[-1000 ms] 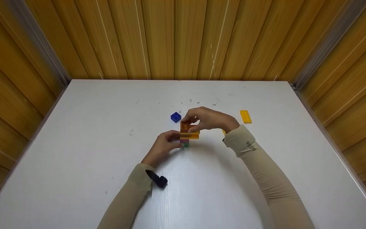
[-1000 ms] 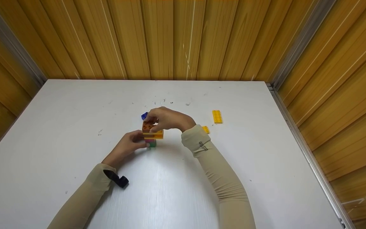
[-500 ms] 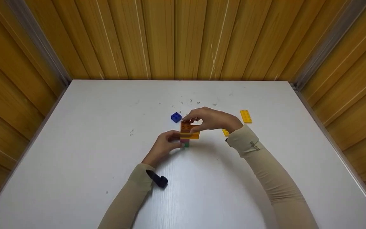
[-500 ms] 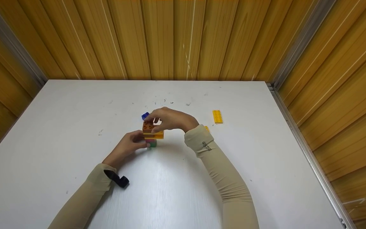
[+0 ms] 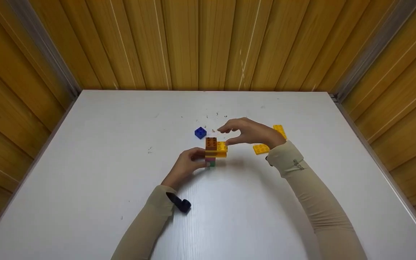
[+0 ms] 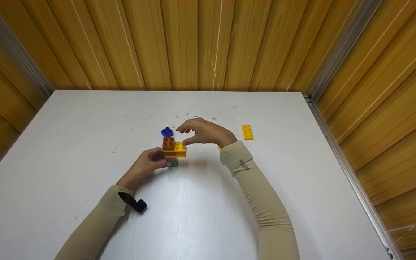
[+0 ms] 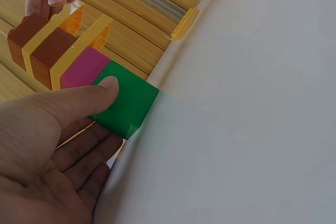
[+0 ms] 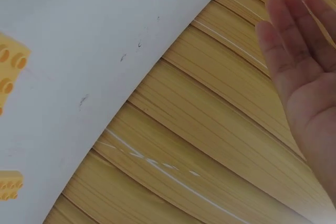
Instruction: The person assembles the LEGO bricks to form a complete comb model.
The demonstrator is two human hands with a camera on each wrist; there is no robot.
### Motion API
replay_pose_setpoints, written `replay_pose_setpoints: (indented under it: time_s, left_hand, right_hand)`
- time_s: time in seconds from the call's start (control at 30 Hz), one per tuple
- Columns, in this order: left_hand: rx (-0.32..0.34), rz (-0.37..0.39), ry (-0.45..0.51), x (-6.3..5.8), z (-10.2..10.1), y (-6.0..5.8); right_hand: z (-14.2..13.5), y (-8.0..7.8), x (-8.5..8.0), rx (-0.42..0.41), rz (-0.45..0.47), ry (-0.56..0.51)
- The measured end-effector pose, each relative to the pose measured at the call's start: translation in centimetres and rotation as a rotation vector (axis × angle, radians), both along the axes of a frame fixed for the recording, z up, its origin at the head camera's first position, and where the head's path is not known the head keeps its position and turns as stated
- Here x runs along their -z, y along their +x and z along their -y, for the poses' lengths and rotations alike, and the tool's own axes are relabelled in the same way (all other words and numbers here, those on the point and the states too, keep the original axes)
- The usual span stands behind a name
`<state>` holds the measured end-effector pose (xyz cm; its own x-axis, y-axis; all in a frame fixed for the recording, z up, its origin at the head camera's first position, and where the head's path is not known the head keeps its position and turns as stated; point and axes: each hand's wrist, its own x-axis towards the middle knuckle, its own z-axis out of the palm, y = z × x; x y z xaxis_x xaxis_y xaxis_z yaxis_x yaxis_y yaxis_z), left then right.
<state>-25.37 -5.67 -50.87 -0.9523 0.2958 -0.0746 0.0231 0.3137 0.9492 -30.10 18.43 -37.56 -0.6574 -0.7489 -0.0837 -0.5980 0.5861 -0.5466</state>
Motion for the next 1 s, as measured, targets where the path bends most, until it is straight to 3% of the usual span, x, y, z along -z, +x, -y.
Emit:
replay_pose_setpoints:
  time_s: [0.53,1.0]
  left_hand:
    - [-0.015,0.013,-0.006,0.0,-0.1,0.2]
    - [-0.006,0.008,-0.002,-0.1,-0.2,0.2]
  right_hand:
    - [-4.0,-1.2,1.8,0.116,0.046,0.003]
    - [-7.2,-1.8,3.6,0.261,0.158,0.118]
